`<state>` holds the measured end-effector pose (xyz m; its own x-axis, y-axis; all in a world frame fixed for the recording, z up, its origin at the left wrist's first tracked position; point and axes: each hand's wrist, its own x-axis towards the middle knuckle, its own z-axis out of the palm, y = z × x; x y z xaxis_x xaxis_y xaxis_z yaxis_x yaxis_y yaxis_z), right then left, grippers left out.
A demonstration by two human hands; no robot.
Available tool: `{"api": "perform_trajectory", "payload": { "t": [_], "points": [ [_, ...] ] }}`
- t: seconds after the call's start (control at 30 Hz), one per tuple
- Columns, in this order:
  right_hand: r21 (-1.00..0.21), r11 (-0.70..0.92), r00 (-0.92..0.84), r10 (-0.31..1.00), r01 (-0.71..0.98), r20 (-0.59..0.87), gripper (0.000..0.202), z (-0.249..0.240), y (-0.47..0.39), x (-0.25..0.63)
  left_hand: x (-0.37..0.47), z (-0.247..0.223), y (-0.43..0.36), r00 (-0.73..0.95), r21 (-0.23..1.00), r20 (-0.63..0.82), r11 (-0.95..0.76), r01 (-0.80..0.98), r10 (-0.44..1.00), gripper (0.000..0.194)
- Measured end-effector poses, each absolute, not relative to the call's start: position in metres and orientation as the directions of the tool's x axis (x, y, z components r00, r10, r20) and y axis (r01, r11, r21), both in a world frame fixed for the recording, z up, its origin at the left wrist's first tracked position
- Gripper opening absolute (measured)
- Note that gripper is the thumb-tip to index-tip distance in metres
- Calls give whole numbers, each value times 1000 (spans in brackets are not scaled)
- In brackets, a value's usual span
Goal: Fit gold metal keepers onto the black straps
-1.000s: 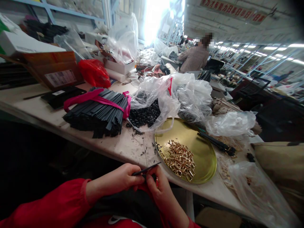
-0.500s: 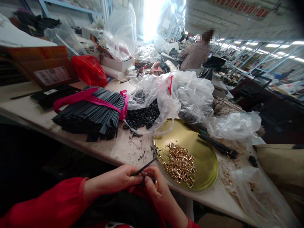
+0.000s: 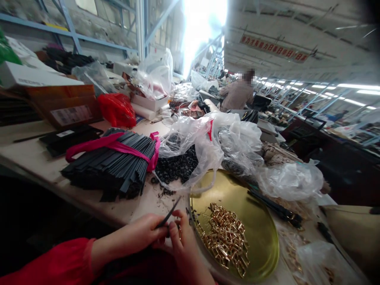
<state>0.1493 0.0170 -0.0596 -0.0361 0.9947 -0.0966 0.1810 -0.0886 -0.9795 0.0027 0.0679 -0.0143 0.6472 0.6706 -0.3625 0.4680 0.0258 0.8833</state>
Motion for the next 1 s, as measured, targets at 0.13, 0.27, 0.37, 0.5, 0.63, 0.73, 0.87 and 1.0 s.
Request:
{"api": "perform_trajectory", "payload": {
  "t": [0.13, 0.27, 0.37, 0.5, 0.63, 0.73, 0.87, 1.0],
  "points": [
    [-604, -22, 46, 999, 797, 24, 22, -55, 44, 151, -3, -33, 99, 484, 761, -144, -217, 612, 863, 24],
    [-362, 68, -23, 992, 930, 126, 23, -36, 59, 154, -9, -31, 109, 386, 753, 41, -282, 595, 922, 19],
    [-310, 116, -82, 989, 944, 121, 21, -28, 80, 143, -16, -17, 101, 309, 810, 70, -235, 537, 948, 25],
    [-350, 144, -116, 988, 926, 101, 12, -35, 111, 121, -27, -4, 77, 309, 956, -224, 146, 256, 924, 41],
    [-462, 165, -101, 982, 871, 161, 14, -38, 114, 118, -36, 2, 51, 483, 804, -478, 587, -94, 733, 42],
    [-583, 186, -80, 976, 791, 202, 13, -33, 93, 134, -38, 6, 36, 585, 714, -462, 671, -200, 666, 39],
    [-744, 115, 6, 987, 658, 158, 22, -30, 53, 158, -31, 7, 22, 692, 663, -441, 727, -179, 571, 39],
    [-985, -61, 129, 991, 161, -40, 35, -31, 24, 171, -20, 5, 15, 726, 633, -480, 767, -102, 493, 38]
  ]
}}
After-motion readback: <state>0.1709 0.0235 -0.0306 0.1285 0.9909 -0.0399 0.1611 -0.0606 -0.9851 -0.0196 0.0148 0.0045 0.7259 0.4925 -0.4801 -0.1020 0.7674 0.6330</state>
